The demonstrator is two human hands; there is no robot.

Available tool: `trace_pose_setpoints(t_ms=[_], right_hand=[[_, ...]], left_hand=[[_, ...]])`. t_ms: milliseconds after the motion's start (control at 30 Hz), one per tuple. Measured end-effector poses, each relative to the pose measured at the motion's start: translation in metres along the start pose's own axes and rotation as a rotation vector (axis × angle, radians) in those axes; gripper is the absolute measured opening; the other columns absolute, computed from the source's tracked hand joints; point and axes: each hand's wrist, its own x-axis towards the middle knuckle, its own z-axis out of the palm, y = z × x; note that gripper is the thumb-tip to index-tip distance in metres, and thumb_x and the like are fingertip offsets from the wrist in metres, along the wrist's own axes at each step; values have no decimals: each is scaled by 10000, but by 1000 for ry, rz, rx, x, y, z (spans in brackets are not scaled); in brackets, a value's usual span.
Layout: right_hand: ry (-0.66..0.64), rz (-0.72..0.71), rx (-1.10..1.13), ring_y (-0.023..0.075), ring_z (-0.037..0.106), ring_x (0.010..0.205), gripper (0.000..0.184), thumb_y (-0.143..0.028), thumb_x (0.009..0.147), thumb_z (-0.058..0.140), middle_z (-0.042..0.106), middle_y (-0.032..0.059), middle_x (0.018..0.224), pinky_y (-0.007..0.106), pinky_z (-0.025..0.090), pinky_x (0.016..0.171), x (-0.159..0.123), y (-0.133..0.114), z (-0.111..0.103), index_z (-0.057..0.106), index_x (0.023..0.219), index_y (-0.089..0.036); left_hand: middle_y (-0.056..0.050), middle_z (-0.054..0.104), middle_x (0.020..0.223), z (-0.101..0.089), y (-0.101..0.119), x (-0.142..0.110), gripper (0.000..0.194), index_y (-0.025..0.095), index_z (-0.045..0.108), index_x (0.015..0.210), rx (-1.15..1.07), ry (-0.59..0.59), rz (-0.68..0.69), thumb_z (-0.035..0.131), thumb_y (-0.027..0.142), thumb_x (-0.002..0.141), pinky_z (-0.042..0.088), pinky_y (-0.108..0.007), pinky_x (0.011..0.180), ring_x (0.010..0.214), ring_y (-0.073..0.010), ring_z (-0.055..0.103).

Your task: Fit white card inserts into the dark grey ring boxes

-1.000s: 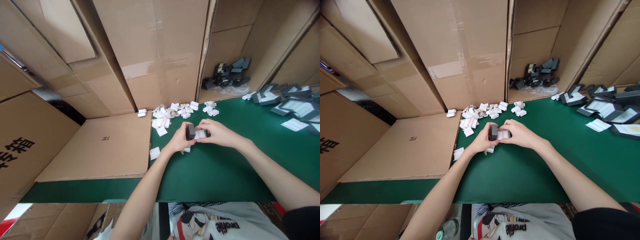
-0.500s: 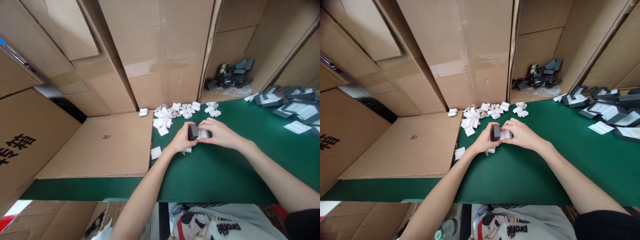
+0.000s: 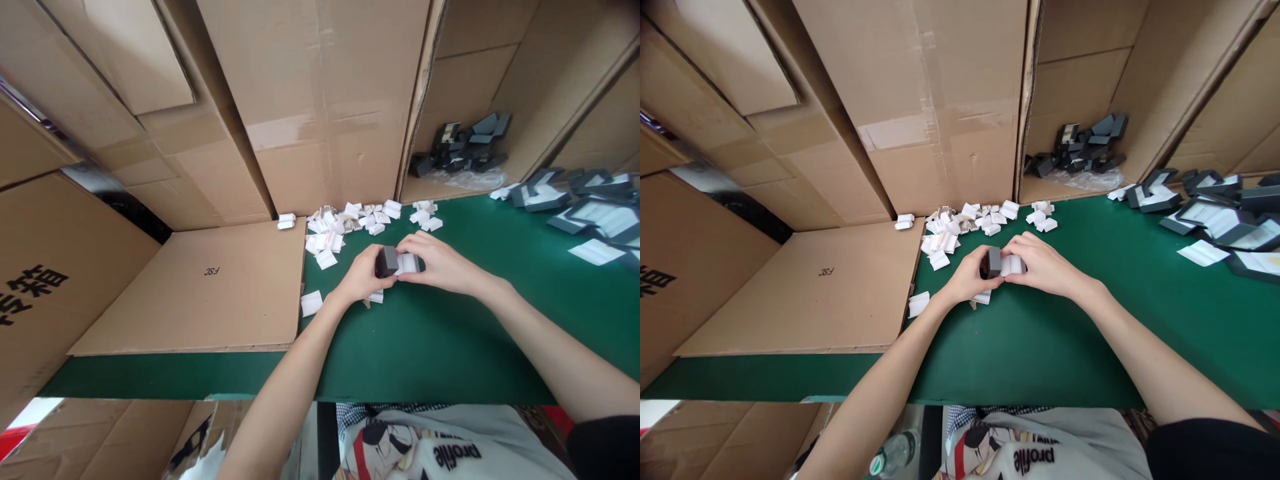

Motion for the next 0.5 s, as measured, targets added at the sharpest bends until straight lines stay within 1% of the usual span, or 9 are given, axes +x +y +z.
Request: trace_pose_setpoints(t_ms=[100,333,500], right_hand=[[14,-1,-14,271,522,955,284,-378,762,596,623,88,1010,384,444,742,0,2,-1,589,994,-214],[-45,64,43,265,543,917,333,-437,749,609,643,79,951,372,452,718,-1,6,-2,617,993,-210],[-40,32,56,267,540,903,305,-454,769,595,631,83,929,376,451,709,0,3,-2,613,955,-212]], left_hand=[[-43,554,909,1,-4,1,447,155,509,1030,-3,6,-30,703,322,664,438,-302,691,776,-172,522],[-37,547,870,2,-7,0,410,146,519,985,-11,-7,-20,707,334,673,446,-282,633,716,-149,523],[-40,558,873,2,-7,-1,420,144,533,1006,-20,-1,-38,714,309,665,454,-282,629,707,-145,526]])
